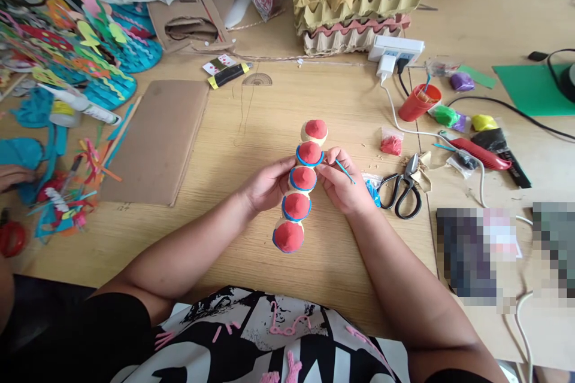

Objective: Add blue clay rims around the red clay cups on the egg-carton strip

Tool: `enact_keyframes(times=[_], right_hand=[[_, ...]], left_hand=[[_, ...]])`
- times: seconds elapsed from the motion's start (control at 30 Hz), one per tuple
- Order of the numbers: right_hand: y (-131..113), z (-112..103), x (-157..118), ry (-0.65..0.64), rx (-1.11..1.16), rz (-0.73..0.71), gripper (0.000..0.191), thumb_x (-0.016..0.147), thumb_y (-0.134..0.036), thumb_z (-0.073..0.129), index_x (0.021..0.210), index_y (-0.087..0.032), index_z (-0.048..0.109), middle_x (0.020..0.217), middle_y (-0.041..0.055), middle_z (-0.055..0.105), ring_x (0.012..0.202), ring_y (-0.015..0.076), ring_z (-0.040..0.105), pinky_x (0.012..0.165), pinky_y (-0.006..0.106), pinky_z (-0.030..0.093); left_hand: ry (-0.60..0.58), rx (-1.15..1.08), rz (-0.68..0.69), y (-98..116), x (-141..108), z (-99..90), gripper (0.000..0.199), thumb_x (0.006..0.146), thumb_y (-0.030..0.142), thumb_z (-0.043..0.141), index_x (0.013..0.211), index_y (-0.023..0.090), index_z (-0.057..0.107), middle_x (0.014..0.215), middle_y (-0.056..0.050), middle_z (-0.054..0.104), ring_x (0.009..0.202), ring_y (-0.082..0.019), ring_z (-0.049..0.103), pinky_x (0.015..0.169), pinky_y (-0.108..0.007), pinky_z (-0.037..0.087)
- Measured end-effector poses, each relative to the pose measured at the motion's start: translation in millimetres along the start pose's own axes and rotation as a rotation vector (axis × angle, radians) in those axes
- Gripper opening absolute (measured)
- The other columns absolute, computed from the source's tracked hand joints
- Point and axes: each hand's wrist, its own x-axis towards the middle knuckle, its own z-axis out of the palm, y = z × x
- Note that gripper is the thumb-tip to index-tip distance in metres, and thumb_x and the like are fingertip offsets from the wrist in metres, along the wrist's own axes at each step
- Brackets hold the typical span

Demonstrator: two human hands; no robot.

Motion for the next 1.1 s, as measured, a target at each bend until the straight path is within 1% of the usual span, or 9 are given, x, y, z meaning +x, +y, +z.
enact_keyframes(times=[0.27, 0.37, 0.43, 0.5, 0.63, 0.73, 0.83, 0.97, 1.1], right_hand=[[-0.6, -1.9, 0.0, -0.003, -0.01, 0.002, 0.035, 0.073, -0.033, 0.075, 0.083, -0.028, 0.041, 0.082, -0.0024, 0.051, 0.073, 0.0171, 0.052, 0.07, 0.034, 0.051], [-0.4, -3.8, 2.7, 0.011, 0.017, 0.035, 0.026, 0.08, -0.04, 0.069, 0.084, -0.028, 0.046, 0.084, 0.0, 0.055, 0.075, 0.0183, 0.055, 0.071, 0.035, 0.051], [-0.8, -4.7, 5.2, 0.051, 0.02, 0.087, 0.023, 0.088, -0.049, 0.057, 0.086, -0.027, 0.051, 0.082, 0.0018, 0.054, 0.073, 0.0192, 0.054, 0.069, 0.035, 0.049], [-1.3, -5.0, 7.1, 0.1, -0.006, 0.103, 0.027, 0.091, -0.052, 0.046, 0.091, -0.027, 0.055, 0.076, 0.0014, 0.05, 0.067, 0.0194, 0.05, 0.064, 0.035, 0.046], [-1.9, -4.5, 6.9, 0.146, -0.042, 0.014, 0.023, 0.086, -0.044, 0.048, 0.101, -0.029, 0.056, 0.063, -0.0021, 0.043, 0.058, 0.0187, 0.04, 0.057, 0.032, 0.037], [-1.8, -4.1, 3.7, 0.134, -0.026, -0.049, 0.012, 0.081, -0.036, 0.057, 0.089, -0.028, 0.052, 0.057, -0.0043, 0.042, 0.055, 0.0163, 0.039, 0.056, 0.03, 0.03], [0.7, -4.4, 0.3, 0.071, -0.045, -0.083, 0.016, 0.08, -0.034, 0.065, 0.082, -0.027, 0.051, 0.057, -0.0054, 0.042, 0.054, 0.0138, 0.039, 0.056, 0.029, 0.027], [6.7, -6.6, -2.3, -0.043, -0.033, -0.102, 0.013, 0.085, -0.032, 0.069, 0.086, -0.026, 0.058, 0.058, -0.0057, 0.05, 0.054, 0.0126, 0.04, 0.056, 0.028, 0.025], [9.8, -8.5, -2.5, -0.028, -0.036, -0.097, 0.014, 0.089, -0.035, 0.072, 0.092, -0.027, 0.061, 0.063, -0.0049, 0.058, 0.058, 0.0129, 0.048, 0.057, 0.027, 0.031]], left_hand=[[-0.041, -0.057, -0.011, -2.3, 1.3, -3.9, 0.023, 0.091, 0.041, 0.07, 0.103, 0.022, 0.07, 0.102, -0.007, 0.074, 0.096, -0.024, 0.072, 0.079, -0.038, 0.06], [-0.05, -0.082, -0.009, -3.4, 1.3, -3.6, 0.022, 0.089, 0.04, 0.07, 0.103, 0.023, 0.071, 0.101, -0.007, 0.075, 0.097, -0.025, 0.073, 0.081, -0.04, 0.059], [-0.016, -0.075, 0.001, -4.1, 1.5, -3.2, 0.02, 0.089, 0.041, 0.069, 0.101, 0.025, 0.071, 0.1, -0.006, 0.076, 0.1, -0.027, 0.073, 0.084, -0.043, 0.059], [0.05, -0.058, 0.012, -4.3, 1.9, -3.1, 0.018, 0.089, 0.042, 0.068, 0.098, 0.026, 0.069, 0.1, -0.006, 0.076, 0.101, -0.028, 0.073, 0.086, -0.046, 0.058], [0.108, -0.088, 0.006, -2.1, 2.1, -4.2, 0.016, 0.089, 0.041, 0.067, 0.094, 0.026, 0.066, 0.094, -0.004, 0.074, 0.093, -0.026, 0.072, 0.084, -0.046, 0.056], [0.069, -0.102, -0.019, 1.3, 1.7, -6.2, 0.018, 0.089, 0.043, 0.068, 0.09, 0.025, 0.065, 0.085, -0.004, 0.071, 0.083, -0.023, 0.07, 0.081, -0.044, 0.054], [-0.016, -0.103, -0.085, 4.2, 1.2, -8.3, 0.027, 0.087, 0.05, 0.07, 0.084, 0.024, 0.062, 0.075, -0.004, 0.067, 0.07, -0.022, 0.065, 0.072, -0.041, 0.051], [-0.124, -0.246, -0.147, 4.6, -0.3, -8.3, 0.03, 0.084, 0.047, 0.074, 0.077, 0.023, 0.058, 0.061, 0.0, 0.058, 0.049, -0.013, 0.049, 0.057, -0.033, 0.041], [-0.155, -0.328, -0.169, 3.5, -2.5, -5.7, 0.024, 0.085, 0.044, 0.072, 0.08, 0.023, 0.063, 0.063, -0.001, 0.061, 0.051, -0.014, 0.052, 0.059, -0.033, 0.04]])
